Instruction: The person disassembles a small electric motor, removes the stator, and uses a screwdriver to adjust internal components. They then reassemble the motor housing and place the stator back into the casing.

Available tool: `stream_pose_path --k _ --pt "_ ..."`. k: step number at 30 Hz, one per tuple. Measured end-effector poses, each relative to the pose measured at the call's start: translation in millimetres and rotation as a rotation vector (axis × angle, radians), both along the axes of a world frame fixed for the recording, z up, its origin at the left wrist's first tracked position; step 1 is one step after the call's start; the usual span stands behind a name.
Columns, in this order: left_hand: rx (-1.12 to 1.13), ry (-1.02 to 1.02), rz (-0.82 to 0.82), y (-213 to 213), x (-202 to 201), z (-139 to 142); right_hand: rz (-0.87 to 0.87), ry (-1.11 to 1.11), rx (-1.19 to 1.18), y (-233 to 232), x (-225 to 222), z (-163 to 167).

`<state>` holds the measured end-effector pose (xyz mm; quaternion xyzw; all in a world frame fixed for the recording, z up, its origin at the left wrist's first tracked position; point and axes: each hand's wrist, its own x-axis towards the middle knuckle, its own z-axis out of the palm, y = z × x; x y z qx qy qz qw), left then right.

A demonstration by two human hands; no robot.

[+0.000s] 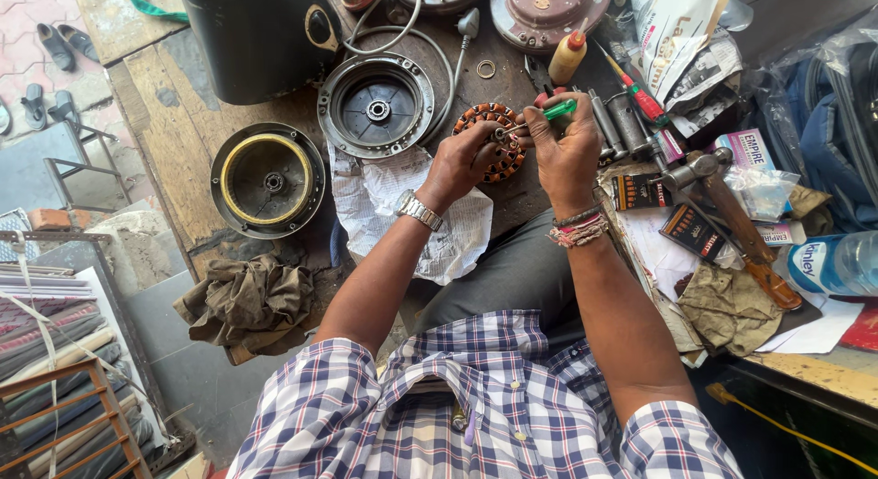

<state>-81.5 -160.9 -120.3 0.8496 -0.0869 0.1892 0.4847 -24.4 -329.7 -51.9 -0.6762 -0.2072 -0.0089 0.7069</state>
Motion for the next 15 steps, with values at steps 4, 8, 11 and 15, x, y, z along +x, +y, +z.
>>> stream_pose_path --k 4,8,11,15 --pt "-0.013 -0.009 -0.008 -0.3 -0.5 -0.2 -0.001 0.035 -0.008 1.2 0.6 0.4" --pt "-0.004 0.004 -0.009 0.2 0.6 -0.6 -0.054 0.023 -0.027 -2.7 2.0 0.1" --pt "-0.029 0.011 -0.020 0.0 0.7 -1.1 -0.031 0.130 0.089 -2.8 4.6 -2.6" --pt "0.002 -0.006 -0.003 -0.4 0.6 -0.9 -0.014 0.275 0.182 0.1 6.4 -6.9"
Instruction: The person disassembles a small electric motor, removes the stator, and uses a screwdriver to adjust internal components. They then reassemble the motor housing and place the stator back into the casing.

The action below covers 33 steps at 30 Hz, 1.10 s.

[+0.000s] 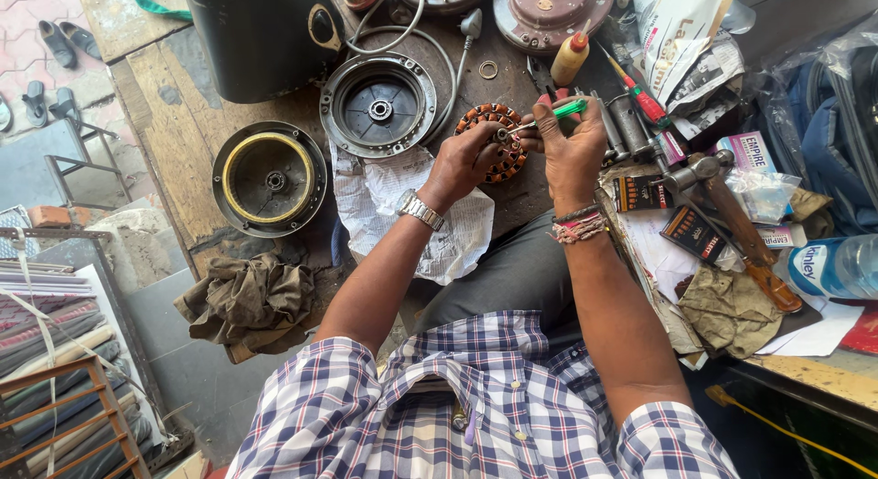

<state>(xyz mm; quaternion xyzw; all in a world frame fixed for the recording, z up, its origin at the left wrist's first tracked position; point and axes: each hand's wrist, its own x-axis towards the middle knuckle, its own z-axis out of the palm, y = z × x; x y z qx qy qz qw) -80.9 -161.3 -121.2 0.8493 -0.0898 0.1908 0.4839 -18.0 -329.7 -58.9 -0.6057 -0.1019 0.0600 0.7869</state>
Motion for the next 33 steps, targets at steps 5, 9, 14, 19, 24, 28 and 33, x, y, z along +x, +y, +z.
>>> stream_pose_path --k 5,9,14,19,24,28,33 --pt "-0.001 -0.002 -0.003 0.3 -0.1 0.5 -0.015 0.108 0.020 -0.5 4.5 -1.4" --pt "-0.005 0.035 -0.002 0.6 0.2 0.8 0.029 0.070 -0.002 -1.8 9.6 -4.3" --pt "-0.006 0.005 -0.001 0.6 -0.4 0.9 0.063 0.158 0.025 -4.7 18.6 -12.6" --pt "-0.004 0.006 0.006 1.2 -0.1 -1.3 0.257 0.302 0.165 -14.9 29.2 -16.3" --pt "-0.005 0.007 0.016 1.2 0.3 -4.9 0.150 0.409 0.161 -9.1 23.4 -19.4" --pt "-0.017 0.023 0.000 3.6 -2.9 -4.6 0.269 0.198 0.161 -11.1 23.0 -13.5" --pt "-0.002 0.013 0.012 1.5 -1.1 -0.9 0.164 0.241 0.085 -8.6 24.0 -6.5"
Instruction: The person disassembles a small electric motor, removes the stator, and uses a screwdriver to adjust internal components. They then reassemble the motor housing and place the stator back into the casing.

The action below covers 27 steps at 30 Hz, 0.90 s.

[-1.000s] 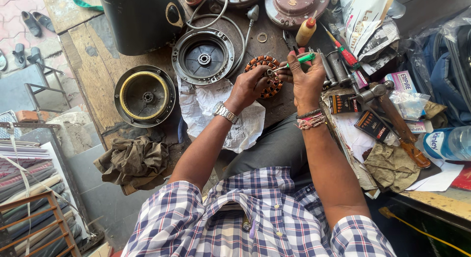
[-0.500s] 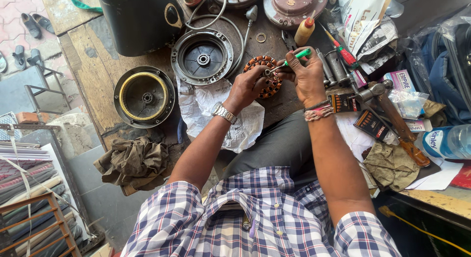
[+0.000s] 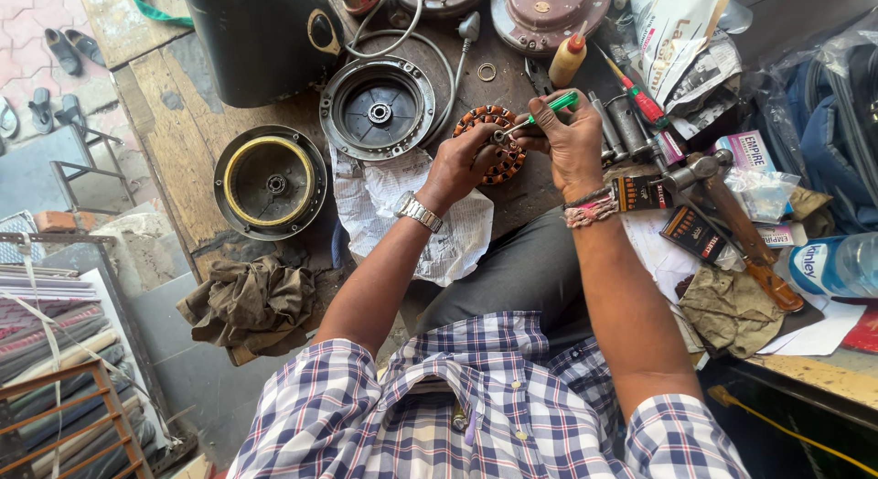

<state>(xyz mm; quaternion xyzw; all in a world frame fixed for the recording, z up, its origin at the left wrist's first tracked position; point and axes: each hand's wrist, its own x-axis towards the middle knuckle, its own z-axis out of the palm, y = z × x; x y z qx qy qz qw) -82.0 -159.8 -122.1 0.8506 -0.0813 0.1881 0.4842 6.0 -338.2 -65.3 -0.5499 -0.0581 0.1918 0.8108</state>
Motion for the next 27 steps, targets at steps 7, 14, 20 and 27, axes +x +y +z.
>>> stream_pose_path --k 7,14,20,27 --pt "-0.045 0.000 0.007 -1.2 -2.3 3.2 -0.123 0.232 0.112 5.9 -12.6 -11.4" --pt "-0.026 -0.033 -0.001 -4.3 0.9 3.1 -0.224 -0.042 0.089 4.7 -19.4 -22.7" --pt "-0.013 -0.021 0.072 -2.3 3.5 -5.4 -0.285 -0.348 -0.129 -15.7 6.6 -12.0" --pt "-0.133 0.053 0.081 3.2 30.6 -6.2 -0.306 -0.525 -0.491 -6.4 -30.5 -28.5"
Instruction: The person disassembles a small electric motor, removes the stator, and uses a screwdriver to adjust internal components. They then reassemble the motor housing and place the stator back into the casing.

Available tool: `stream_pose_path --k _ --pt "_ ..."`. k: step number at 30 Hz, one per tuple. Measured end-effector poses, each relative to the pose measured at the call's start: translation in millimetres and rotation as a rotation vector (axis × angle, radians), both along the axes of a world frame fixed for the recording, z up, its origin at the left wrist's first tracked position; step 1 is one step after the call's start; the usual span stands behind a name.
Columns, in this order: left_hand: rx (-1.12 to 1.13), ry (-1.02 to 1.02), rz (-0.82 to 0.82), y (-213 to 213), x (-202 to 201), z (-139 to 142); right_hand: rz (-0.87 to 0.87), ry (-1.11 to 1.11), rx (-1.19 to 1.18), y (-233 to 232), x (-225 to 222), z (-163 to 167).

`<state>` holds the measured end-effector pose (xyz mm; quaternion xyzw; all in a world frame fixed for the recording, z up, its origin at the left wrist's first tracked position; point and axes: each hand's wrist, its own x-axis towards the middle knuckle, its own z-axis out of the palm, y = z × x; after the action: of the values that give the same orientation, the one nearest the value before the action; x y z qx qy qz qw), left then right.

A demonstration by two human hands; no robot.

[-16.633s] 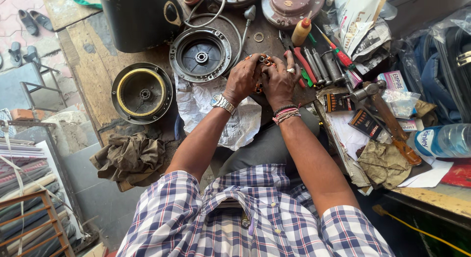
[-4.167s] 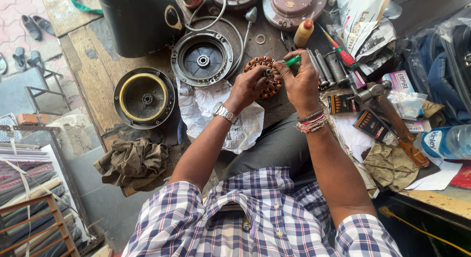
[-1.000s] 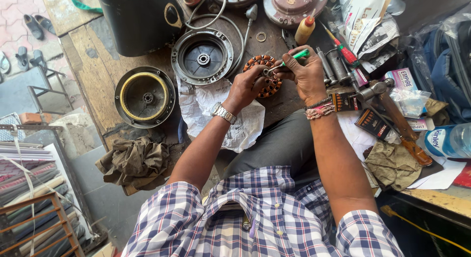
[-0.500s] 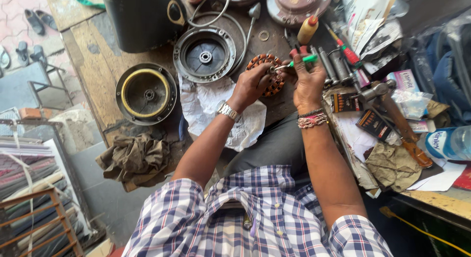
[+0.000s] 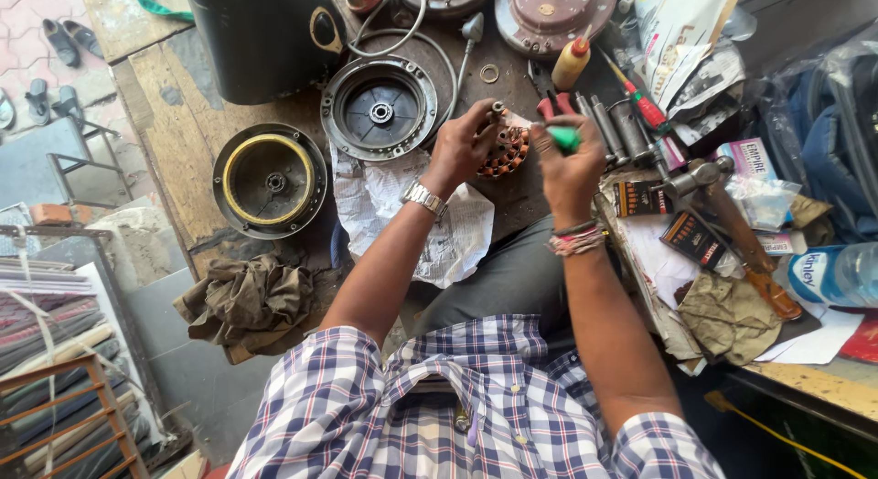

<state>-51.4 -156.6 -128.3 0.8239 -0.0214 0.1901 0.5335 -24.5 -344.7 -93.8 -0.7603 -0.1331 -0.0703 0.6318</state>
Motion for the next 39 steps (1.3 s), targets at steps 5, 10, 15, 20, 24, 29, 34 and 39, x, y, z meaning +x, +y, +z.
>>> stream_pose_path --k 5,10,15,20,24,29,34,39 --pt "-0.046 -0.031 0.040 -0.1 -4.4 0.6 -0.036 -0.011 -0.036 14.2 -24.9 -10.3" --pt "-0.096 0.018 0.046 0.6 -4.5 0.7 0.056 -0.271 -0.252 8.9 -30.5 -4.8" --pt "-0.113 -0.015 0.026 0.8 -4.0 -1.2 0.040 -0.150 -0.227 15.7 -30.0 -5.5" --pt "-0.122 0.011 0.030 1.4 -5.3 -0.5 0.035 -0.126 -0.226 16.2 -27.6 -7.9" --pt "-0.121 0.003 0.024 1.7 -5.4 0.0 0.036 -0.114 -0.224 17.4 -27.0 -8.7" --pt "-0.129 0.028 0.018 2.0 -5.9 -0.1 0.043 -0.129 -0.227 18.0 -28.0 -7.7" --pt "-0.116 0.007 0.017 1.8 -6.0 2.3 0.047 -0.061 -0.264 22.8 -25.9 -9.3" --pt "-0.076 -0.003 0.024 2.3 -6.3 7.3 0.055 -0.084 -0.302 34.1 -20.3 -13.8"
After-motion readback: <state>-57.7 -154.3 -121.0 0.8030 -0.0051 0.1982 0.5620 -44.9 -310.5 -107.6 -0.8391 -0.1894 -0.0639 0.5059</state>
